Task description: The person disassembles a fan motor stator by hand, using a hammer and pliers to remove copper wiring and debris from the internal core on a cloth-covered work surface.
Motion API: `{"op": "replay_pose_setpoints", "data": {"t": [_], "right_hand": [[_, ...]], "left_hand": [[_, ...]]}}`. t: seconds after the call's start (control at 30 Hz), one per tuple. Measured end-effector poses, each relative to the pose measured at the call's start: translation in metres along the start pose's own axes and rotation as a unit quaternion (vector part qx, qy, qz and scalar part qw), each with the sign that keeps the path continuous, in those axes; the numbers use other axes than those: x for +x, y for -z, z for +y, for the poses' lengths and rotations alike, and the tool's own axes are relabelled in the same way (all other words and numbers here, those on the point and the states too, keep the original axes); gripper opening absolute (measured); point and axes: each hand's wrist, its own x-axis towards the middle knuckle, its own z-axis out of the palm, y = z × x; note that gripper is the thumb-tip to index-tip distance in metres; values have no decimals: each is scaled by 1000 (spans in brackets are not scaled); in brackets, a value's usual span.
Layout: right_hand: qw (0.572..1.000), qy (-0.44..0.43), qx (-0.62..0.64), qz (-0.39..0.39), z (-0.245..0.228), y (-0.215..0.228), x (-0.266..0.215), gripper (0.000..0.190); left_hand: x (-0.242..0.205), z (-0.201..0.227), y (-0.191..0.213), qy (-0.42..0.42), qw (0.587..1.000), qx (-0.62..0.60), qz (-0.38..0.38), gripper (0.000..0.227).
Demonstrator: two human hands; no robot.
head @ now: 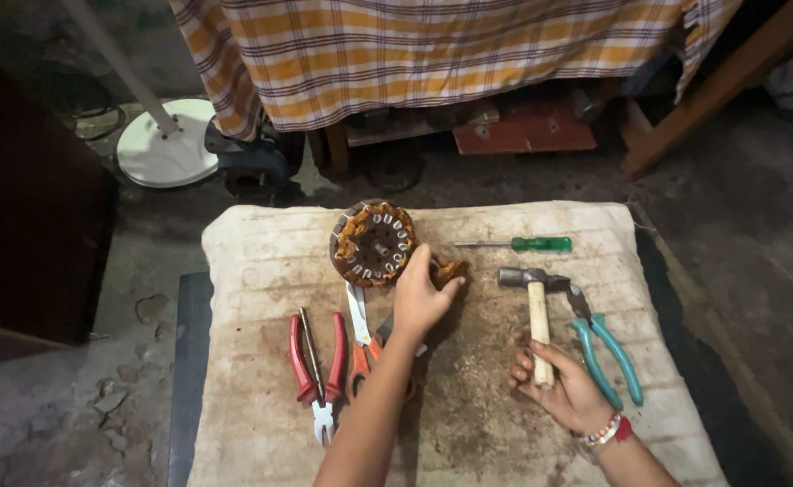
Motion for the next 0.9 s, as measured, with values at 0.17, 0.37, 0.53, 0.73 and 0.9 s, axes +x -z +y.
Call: {"op": "replay_pose_setpoints", "data": {"t": [0.17,0.37,0.53,0.73,0.9], "right_hand": [[1000,7,8,-16,1,6,2,21],[999,-15,23,-20,4,27,10,26],[997,-13,13,77,9,40,12,24],[994,-6,-22,109,5,25,8,23],[998,-5,-2,59,5,24,10,19]], "left_hand": [[-1,16,3,-64,994,-45,79,39],[25,42,-72,71,946,-239,206,41],[31,71,-165,137,954,-233,125,41],[18,59,-174,-10,988,-117,-105,46],[18,46,-163,-76,976,-78,-191,73]]}}
